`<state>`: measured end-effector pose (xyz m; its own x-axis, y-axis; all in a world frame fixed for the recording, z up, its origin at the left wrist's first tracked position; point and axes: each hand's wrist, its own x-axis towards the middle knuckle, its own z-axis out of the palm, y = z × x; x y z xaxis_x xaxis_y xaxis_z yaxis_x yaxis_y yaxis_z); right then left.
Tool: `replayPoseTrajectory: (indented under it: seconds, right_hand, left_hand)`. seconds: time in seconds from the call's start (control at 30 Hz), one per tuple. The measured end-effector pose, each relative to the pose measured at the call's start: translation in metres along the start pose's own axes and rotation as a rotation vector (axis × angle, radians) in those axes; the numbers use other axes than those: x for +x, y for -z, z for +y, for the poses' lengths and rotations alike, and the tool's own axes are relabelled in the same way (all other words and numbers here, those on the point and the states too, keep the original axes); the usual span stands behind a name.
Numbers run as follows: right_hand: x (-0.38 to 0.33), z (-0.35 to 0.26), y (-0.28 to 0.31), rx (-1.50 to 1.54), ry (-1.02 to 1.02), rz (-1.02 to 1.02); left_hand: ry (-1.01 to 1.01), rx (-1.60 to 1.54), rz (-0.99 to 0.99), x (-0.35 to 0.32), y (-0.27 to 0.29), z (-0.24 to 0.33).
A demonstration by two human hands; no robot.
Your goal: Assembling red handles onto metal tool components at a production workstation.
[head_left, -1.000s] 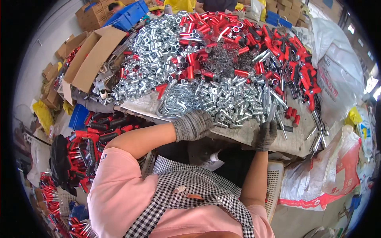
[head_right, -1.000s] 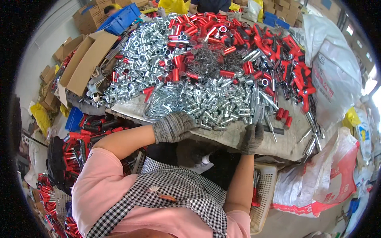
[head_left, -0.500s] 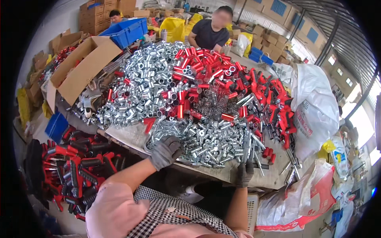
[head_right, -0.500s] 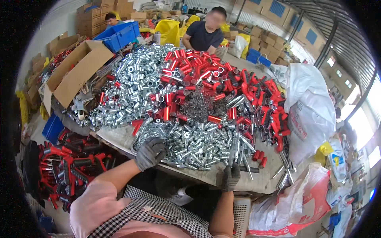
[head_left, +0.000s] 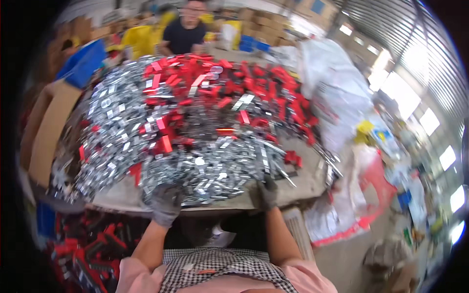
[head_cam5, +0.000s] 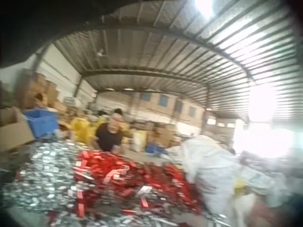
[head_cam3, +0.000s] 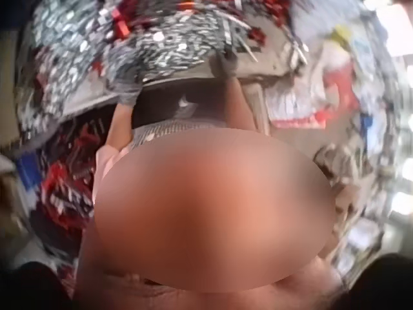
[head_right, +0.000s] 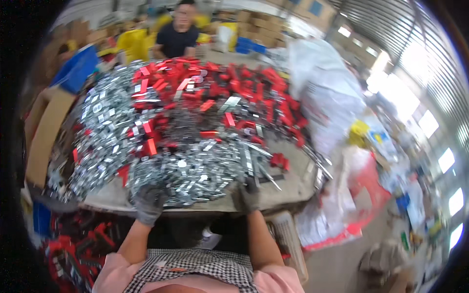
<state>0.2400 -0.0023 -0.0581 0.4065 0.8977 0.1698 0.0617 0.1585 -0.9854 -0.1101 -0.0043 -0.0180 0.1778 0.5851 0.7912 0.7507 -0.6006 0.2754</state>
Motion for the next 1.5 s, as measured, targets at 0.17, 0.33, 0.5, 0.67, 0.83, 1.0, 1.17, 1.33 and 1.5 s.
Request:
replayPoseTrajectory:
  seconds: [0.17, 0.33, 0.5, 0.67, 0.83, 1.0, 1.17, 1.33, 1.5]
  right_hand:
    - [0.003, -0.006, 0.000, -0.205, 0.132, -0.027]
    - [0.013, 0.012, 0.013, -0.164, 0.183, 0.006]
    - [0.012, 0.013, 0.011, -0.225, 0.113, 0.017]
    - [0.005, 0.002, 0.004, -0.273, 0.095, -0.027]
    - [-0.004, -0.022, 0.005, -0.084, 0.023, 0.006]
    - [-0.021, -0.044, -0.011, 0.003, 0.120, -0.020]
    - [-0.049, -0.077, -0.079, -0.044, 0.311, -0.075]
    - [-0.052, -0.058, -0.097, -0.115, 0.323, -0.253]
    - [-0.041, -0.049, -0.102, 0.059, 0.130, -0.130]
  left_hand:
    - [-0.077, 0.089, 0.039, 0.000, 0.001, 0.000]
    - [-0.106, 0.028, 0.015, 0.009, -0.015, 0.004]
    - [-0.347, 0.270, -0.070, 0.003, -0.009, -0.009]
    - [0.063, -0.090, -0.013, -0.006, -0.004, -0.009]
    - [0.155, -0.169, -0.024, 0.005, 0.016, -0.002]
    - [0.287, -0.186, -0.027, 0.034, 0.040, -0.023]
    - [0.551, 0.254, -0.429, 0.110, 0.050, -0.089]
    - [0.576, 0.405, -0.518, 0.158, 0.018, -0.181]
    - [0.339, 0.356, -0.597, 0.187, -0.021, -0.207]
